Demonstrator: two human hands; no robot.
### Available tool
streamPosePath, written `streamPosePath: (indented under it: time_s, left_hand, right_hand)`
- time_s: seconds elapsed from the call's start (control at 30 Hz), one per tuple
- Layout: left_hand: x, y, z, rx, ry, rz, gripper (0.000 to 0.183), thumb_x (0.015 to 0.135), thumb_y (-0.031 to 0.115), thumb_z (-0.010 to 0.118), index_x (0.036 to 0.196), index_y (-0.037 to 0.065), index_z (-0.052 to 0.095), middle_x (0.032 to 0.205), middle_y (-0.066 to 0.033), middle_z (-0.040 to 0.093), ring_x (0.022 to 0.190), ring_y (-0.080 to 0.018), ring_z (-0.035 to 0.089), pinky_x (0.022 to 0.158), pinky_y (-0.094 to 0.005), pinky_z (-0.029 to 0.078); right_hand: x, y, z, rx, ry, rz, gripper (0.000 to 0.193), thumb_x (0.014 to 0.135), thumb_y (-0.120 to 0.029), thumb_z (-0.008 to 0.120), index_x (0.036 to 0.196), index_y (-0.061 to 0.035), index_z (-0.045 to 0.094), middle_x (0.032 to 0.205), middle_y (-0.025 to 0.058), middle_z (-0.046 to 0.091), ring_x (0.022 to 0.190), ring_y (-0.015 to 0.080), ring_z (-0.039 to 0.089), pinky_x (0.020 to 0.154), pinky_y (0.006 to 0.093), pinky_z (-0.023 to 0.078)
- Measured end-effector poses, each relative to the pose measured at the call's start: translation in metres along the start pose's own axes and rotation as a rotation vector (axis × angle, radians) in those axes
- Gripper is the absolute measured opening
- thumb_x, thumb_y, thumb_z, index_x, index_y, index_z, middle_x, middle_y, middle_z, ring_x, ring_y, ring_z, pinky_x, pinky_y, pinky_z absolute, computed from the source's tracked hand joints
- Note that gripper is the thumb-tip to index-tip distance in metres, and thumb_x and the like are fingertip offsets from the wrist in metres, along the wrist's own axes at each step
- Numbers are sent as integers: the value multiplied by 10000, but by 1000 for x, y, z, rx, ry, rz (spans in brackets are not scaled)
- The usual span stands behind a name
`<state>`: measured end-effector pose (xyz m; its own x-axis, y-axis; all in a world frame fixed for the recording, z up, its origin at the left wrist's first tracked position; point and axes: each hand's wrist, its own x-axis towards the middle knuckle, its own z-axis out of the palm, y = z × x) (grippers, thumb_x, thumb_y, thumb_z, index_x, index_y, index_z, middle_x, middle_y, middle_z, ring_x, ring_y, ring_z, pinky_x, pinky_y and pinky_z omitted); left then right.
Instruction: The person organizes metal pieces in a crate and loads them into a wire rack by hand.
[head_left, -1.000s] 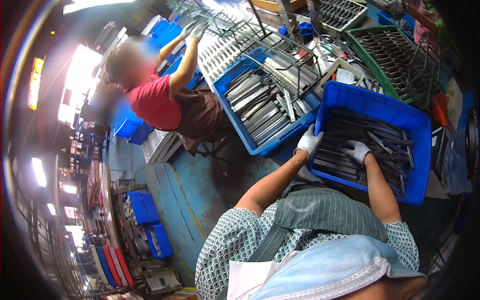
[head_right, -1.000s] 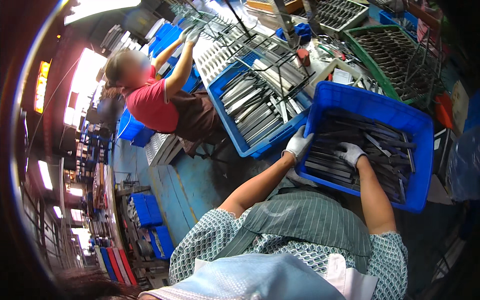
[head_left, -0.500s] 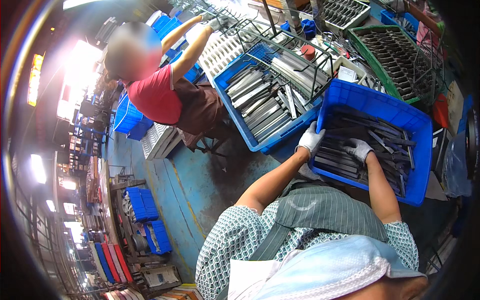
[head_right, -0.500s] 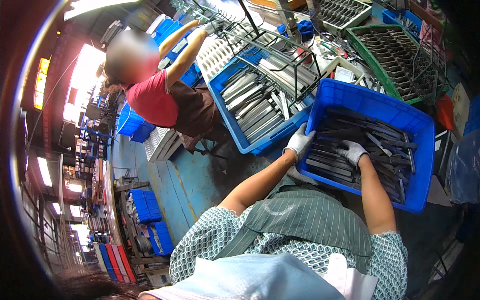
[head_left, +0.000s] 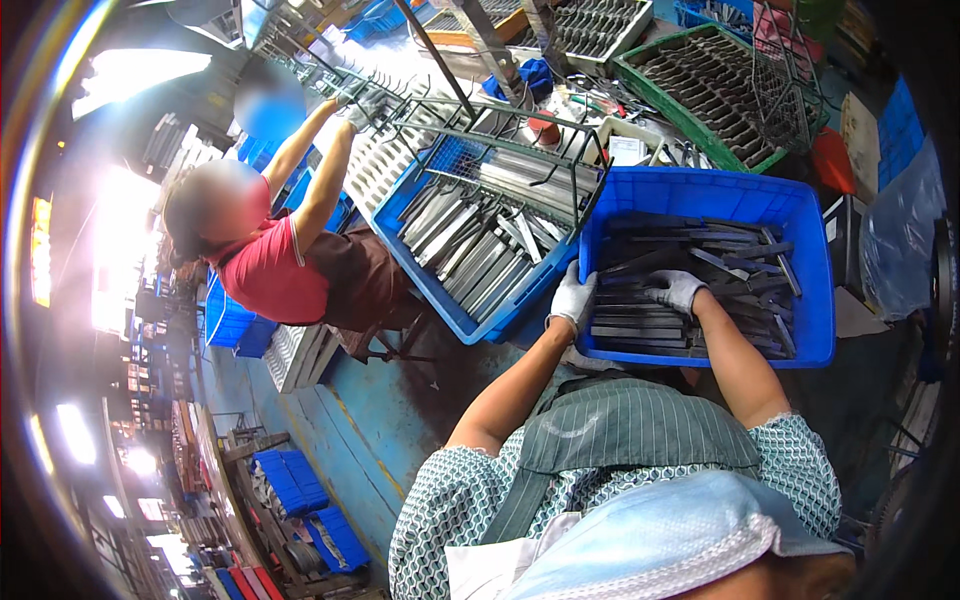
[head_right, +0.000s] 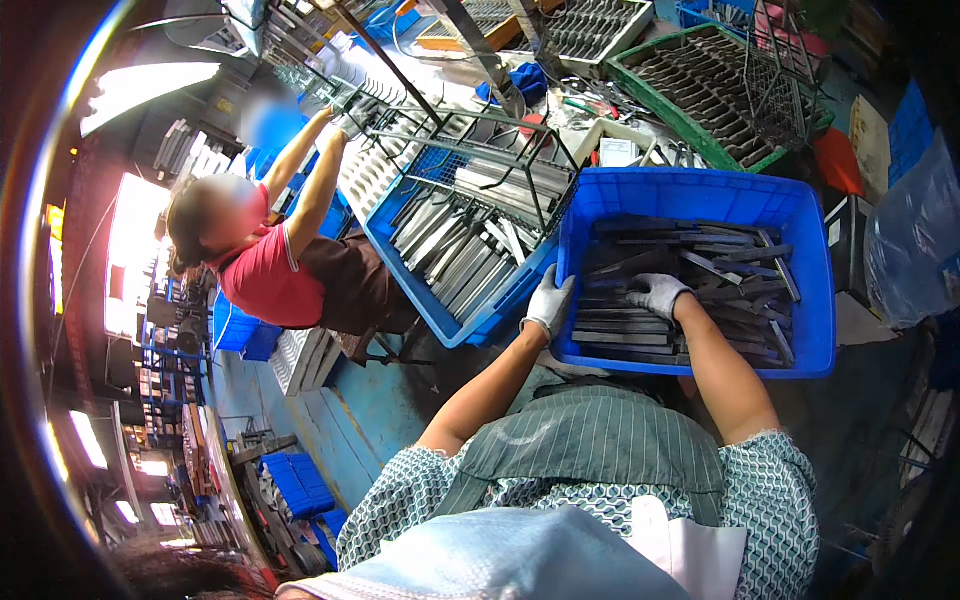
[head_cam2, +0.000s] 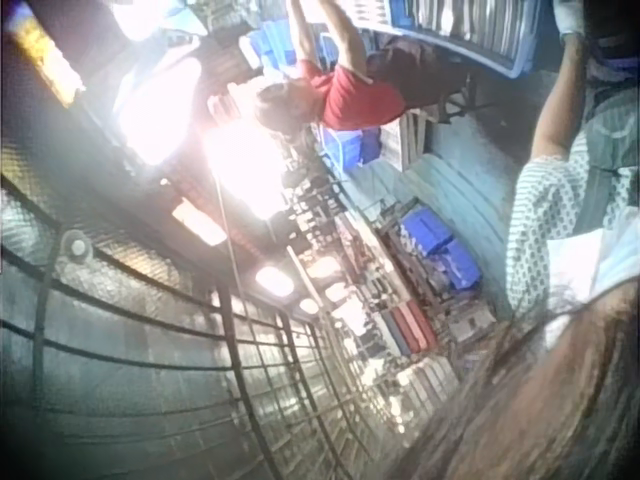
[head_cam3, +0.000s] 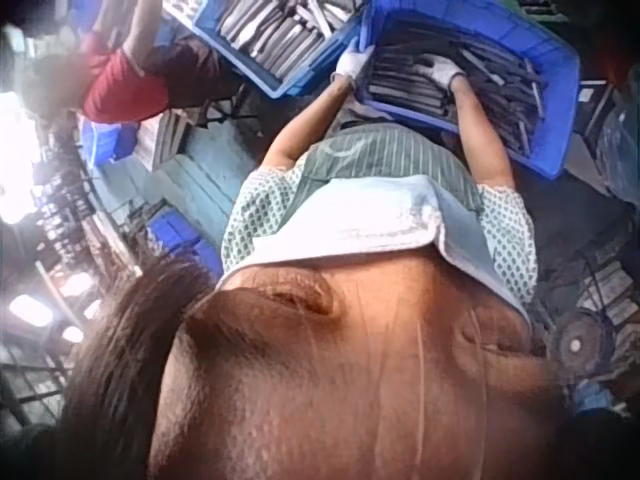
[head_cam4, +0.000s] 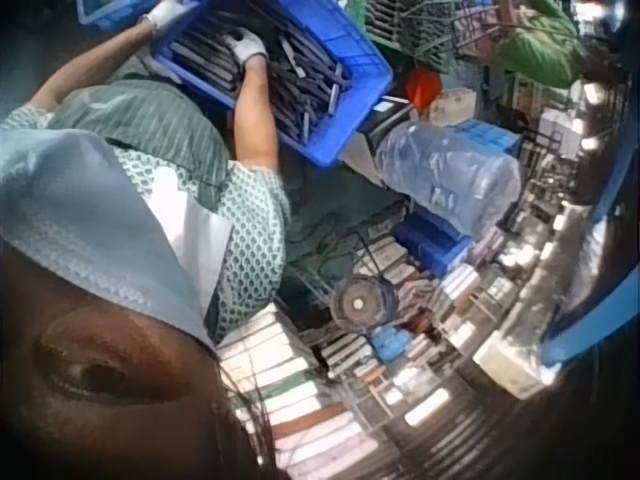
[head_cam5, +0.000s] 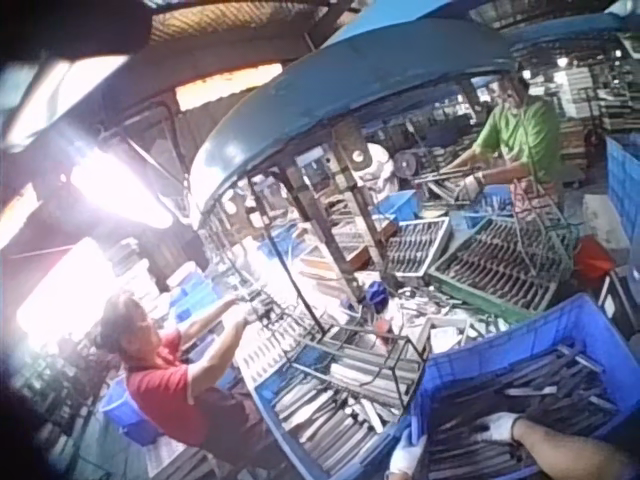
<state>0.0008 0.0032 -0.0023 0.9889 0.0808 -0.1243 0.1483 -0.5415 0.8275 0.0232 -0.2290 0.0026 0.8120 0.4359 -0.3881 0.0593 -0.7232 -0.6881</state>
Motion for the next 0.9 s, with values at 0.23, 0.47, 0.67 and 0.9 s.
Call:
streamPosePath:
  time_s: [0.23,0.47,0.67,0.9]
  left_hand:
    - [-2,5,0,-72,-12,-88,456,824,309,512,1179,37,419,950,-235,581,884,-362,566,749,-387,439]
    - [5,-15,6,27,-14,-55,490,817,320,534,1203,46,409,785,-157,594,641,-222,571,579,-315,451]
    - [2,-7,3,55,-8,-89,547,813,366,508,1228,36,374,880,-206,598,806,-313,596,691,-362,456]
    - [-21,51,-71,371,-226,25,478,824,429,463,1079,34,551,1009,-192,584,960,-353,540,819,-373,429]
  right_hand:
    - [8,12,8,-16,-39,-34,449,749,-382,577,1106,-110,555,1099,168,553,1037,319,509,885,364,398]
    - [9,14,13,-71,-26,-112,397,761,-373,559,1072,-127,575,1079,132,571,1012,289,529,873,356,407]
    - [-4,-10,12,-8,-7,-117,342,770,-303,567,1039,-93,592,1046,128,587,993,271,546,860,335,417]
    - [-67,-151,-36,231,85,-635,180,802,-124,576,968,-71,623,808,110,611,716,216,593,652,303,466]
